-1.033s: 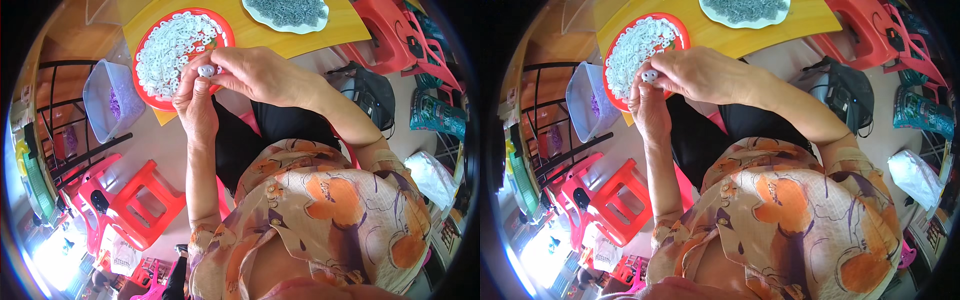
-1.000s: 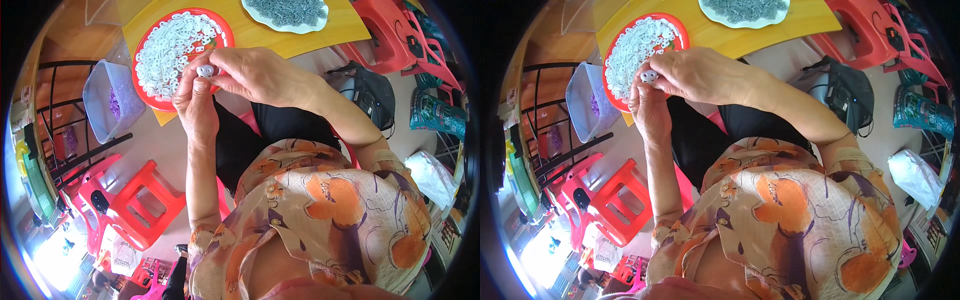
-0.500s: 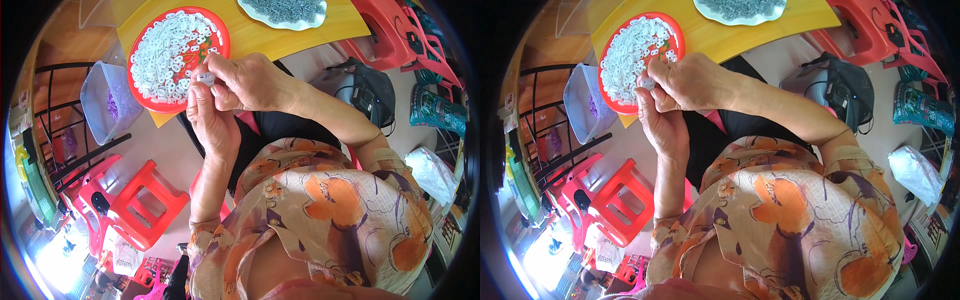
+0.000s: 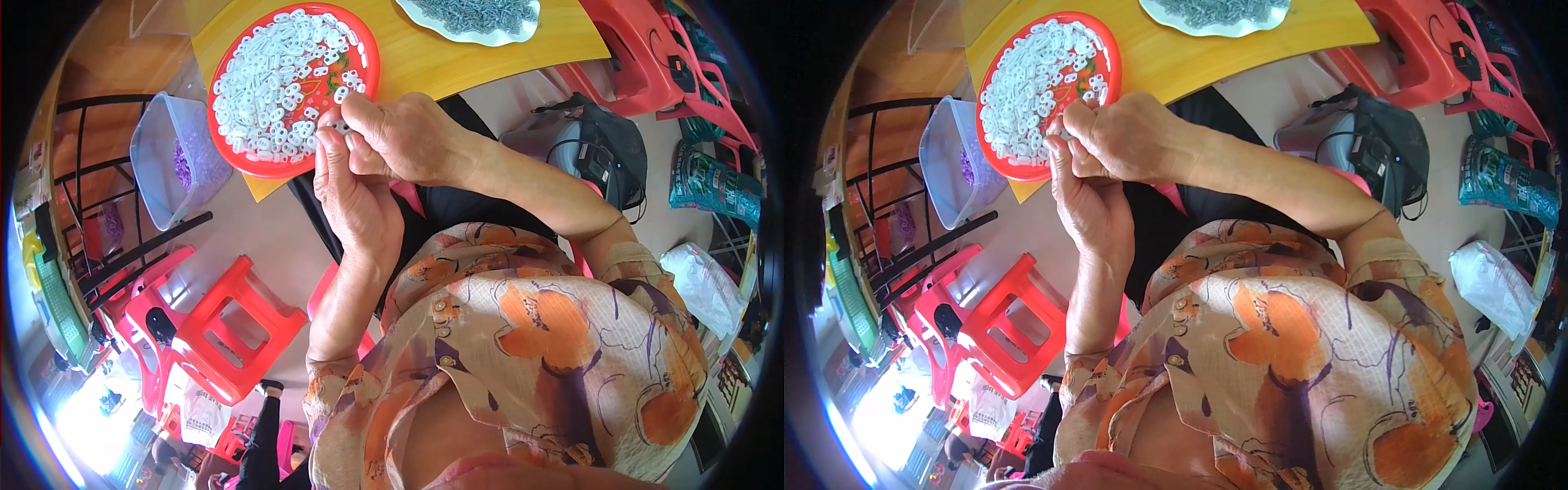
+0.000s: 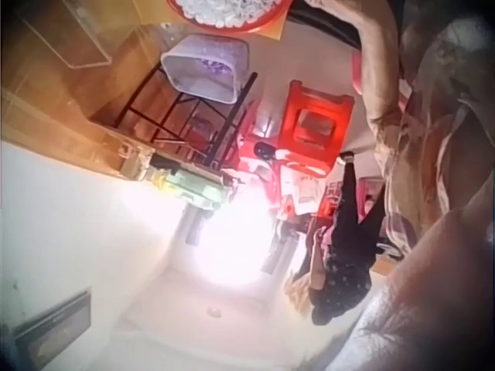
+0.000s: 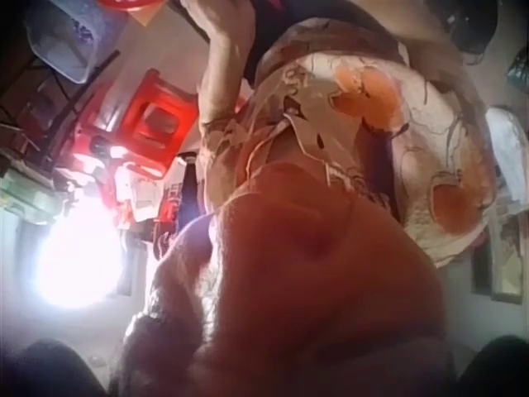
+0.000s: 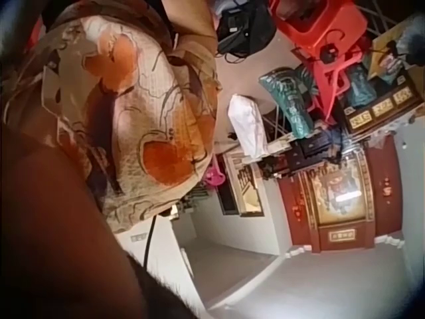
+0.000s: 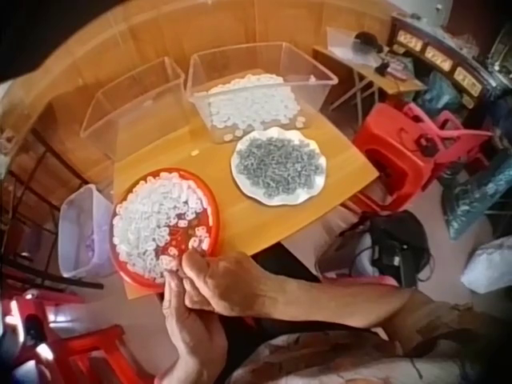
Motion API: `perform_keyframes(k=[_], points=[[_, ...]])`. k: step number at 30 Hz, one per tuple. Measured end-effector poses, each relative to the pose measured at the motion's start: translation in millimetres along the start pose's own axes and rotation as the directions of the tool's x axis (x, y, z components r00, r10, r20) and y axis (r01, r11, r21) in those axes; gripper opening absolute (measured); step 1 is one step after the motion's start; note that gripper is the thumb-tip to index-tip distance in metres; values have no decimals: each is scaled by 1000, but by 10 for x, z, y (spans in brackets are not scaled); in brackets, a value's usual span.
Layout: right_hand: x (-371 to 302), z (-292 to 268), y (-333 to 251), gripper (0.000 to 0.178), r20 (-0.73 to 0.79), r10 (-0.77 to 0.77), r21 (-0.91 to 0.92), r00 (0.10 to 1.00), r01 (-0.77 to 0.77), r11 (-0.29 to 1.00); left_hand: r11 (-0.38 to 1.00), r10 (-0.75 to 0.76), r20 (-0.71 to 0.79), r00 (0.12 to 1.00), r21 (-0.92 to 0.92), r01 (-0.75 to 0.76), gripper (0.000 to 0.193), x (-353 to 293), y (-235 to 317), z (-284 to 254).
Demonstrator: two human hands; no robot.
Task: Manually assembling small white plastic components by pressing two matching pieces together.
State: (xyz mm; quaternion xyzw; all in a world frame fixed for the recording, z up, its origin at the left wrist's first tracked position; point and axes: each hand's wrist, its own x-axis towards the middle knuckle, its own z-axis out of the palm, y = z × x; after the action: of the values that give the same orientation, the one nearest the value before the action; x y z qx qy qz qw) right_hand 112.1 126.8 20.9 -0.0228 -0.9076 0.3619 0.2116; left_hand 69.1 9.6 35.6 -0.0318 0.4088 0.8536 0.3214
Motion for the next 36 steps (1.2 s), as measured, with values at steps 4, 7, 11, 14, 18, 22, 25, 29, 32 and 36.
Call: perform_keyframes(k=[4,7,11,14,18,22,25,29,32,36], points=[[24,-40,-30,37,-42,-5,121,999,10,993,998,14,61,998,-58,-10,39,70,16,-27],[30,-62,-18,36,-20,43,232,999,-37,972,996,70,89,994,-61,-65,36,151,19,-50],[77,-84,-67,27,-5,83,379,997,-75,922,986,164,180,970,0,-166,33,193,24,-111],[124,-43,-95,25,-83,64,407,995,-25,913,976,185,202,962,74,-203,33,247,19,-167],[132,-140,-178,31,124,379,744,917,-338,576,962,180,294,939,146,-230,31,289,32,-183],[119,-180,-177,31,181,396,723,900,-394,567,928,176,354,918,251,-275,28,409,-32,-346],[159,-236,-100,29,190,399,701,897,-408,585,931,160,402,901,241,-273,29,471,17,-340],[364,-579,29,33,123,448,552,885,-436,711,931,262,343,902,156,-330,38,439,53,-253],[698,-887,0,32,-17,417,484,909,-357,799,885,244,351,904,301,-356,34,488,54,-462],[1502,-2326,1397,38,321,145,921,936,-344,185,874,120,423,898,385,-298,27,537,-193,-228]])
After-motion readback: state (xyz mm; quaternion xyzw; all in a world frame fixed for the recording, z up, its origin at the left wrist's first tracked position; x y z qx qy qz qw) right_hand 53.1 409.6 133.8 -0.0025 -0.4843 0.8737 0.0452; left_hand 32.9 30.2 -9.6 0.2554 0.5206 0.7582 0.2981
